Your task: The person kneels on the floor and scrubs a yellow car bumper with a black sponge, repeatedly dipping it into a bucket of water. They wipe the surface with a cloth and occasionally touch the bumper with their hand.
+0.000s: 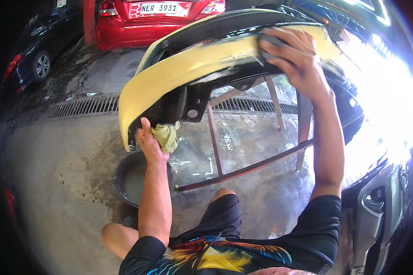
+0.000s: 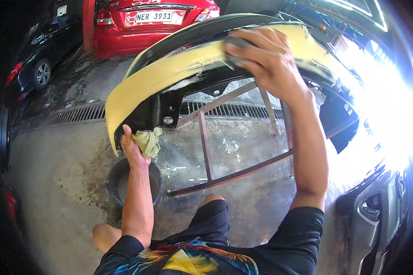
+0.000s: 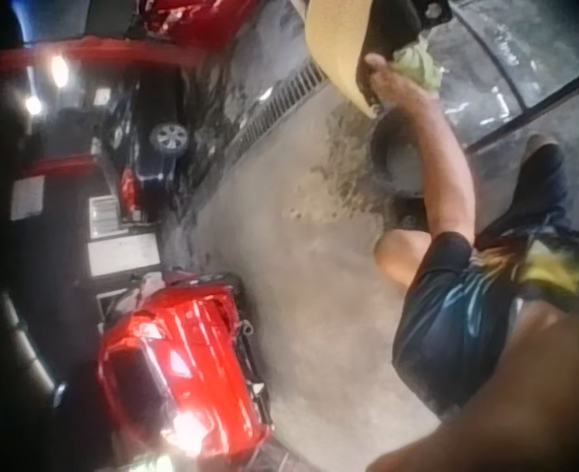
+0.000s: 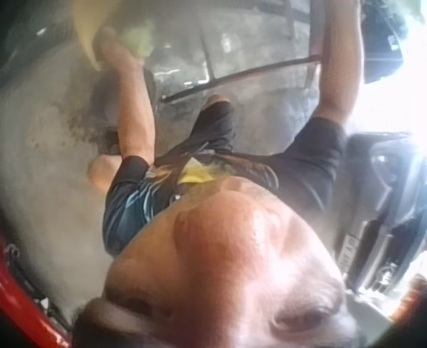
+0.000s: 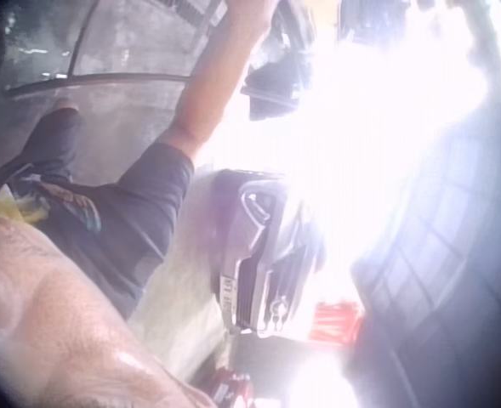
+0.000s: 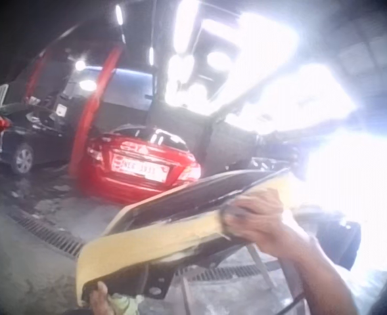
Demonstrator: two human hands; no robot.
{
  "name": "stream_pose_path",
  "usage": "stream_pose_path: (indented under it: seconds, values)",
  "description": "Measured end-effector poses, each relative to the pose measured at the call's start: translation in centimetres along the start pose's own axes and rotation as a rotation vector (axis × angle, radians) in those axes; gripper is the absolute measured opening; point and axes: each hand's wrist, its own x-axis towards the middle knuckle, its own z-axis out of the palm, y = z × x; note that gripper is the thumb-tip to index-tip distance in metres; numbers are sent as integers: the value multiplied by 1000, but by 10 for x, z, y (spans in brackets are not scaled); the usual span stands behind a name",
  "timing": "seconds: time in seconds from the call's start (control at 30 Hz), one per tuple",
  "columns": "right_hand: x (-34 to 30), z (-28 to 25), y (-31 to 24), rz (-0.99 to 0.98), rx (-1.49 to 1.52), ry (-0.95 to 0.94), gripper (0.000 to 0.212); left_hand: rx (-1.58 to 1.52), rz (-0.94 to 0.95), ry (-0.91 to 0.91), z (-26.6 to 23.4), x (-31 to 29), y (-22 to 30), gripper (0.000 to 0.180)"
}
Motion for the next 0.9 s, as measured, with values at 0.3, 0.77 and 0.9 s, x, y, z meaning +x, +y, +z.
stream_pose_path:
  seconds: [0.3, 0.77, 0.9]
  values:
    - [-19, -12, 11, 74, 5, -27, 37, 29, -42, 15, 6, 0, 8, 48]
    - [-25, -5, 20, 129, -5, -11, 41, 23, 9, -1, 5, -2, 5, 47]
    - [-16, -2, 27, 175, -24, -48, 42, 58, -21, 59, 2, 2, 7, 47]
